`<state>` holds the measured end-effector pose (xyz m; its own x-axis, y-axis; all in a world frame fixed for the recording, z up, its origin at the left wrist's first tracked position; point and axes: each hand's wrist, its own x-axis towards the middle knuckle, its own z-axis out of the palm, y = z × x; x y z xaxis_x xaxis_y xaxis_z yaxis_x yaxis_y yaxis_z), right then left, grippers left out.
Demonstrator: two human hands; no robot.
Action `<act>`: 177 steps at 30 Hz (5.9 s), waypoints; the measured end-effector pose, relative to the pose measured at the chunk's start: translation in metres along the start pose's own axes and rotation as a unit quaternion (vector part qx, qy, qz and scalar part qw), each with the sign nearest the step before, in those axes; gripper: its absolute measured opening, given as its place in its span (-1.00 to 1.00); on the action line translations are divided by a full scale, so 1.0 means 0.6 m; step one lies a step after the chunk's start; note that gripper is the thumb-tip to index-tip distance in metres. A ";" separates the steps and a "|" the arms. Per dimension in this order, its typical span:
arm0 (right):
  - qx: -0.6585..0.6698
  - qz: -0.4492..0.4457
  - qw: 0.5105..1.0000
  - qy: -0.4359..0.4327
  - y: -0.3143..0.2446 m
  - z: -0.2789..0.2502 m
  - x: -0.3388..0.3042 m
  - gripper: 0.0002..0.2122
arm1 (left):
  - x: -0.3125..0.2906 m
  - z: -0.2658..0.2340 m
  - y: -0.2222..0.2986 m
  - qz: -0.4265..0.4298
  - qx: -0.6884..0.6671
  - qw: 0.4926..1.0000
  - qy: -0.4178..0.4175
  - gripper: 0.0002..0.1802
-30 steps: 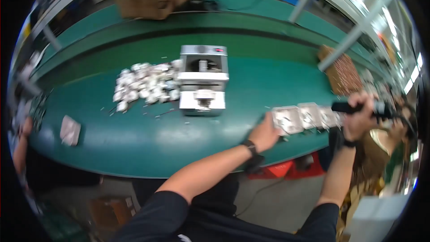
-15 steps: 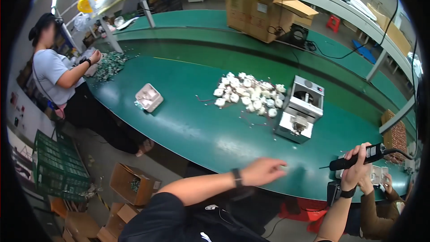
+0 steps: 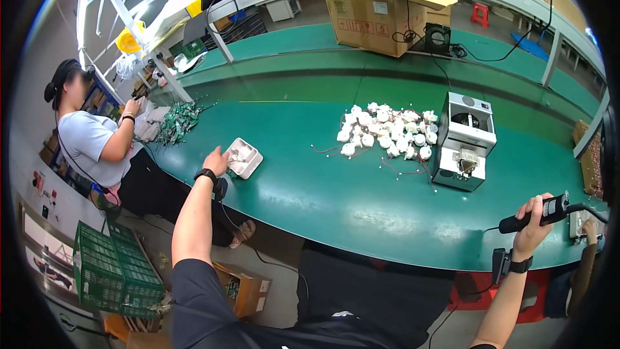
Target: The person assembles electronic devices by placing motors into plastic housings and securing them with screws using a power screwdriver. They pick up motors from a pile, position them inside the housings, and slide the completed units along the assembly line.
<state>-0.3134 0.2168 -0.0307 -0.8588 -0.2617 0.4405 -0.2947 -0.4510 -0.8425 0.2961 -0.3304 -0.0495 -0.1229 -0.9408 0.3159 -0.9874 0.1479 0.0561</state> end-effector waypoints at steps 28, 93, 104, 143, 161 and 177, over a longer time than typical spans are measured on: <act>-0.117 0.004 0.993 -0.028 -0.008 0.053 0.026 -0.83 | -0.298 -0.087 0.560 0.291 -0.409 0.845 -0.184 -0.65; -0.130 0.038 0.991 -0.009 -0.012 0.074 0.044 -0.83 | -0.372 -0.106 0.668 0.538 -0.355 0.739 -0.197 -0.62; 0.082 0.004 0.996 -0.043 -0.091 0.188 0.048 -0.87 | -0.350 -0.102 0.694 0.554 -0.345 0.736 -0.180 -0.43; -0.050 0.075 0.973 -0.212 0.005 0.340 -0.031 -0.79 | -0.335 -0.033 0.699 0.376 -0.539 0.688 -0.308 -0.37; -0.071 -0.083 0.984 -0.142 -0.035 0.297 0.095 -0.87 | -0.342 -0.047 0.697 0.414 -0.509 0.704 -0.273 -0.23; -0.062 -0.052 0.988 -0.133 -0.030 0.320 0.097 -0.84 | -0.374 -0.040 0.694 0.422 -0.508 0.675 -0.330 -0.25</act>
<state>-0.2776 0.0460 0.0694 -0.6852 -0.4421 0.5789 -0.4386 -0.3841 -0.8125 -0.0849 -0.0507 -0.0740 -0.9472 -0.2720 0.1697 -0.0018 0.5340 0.8455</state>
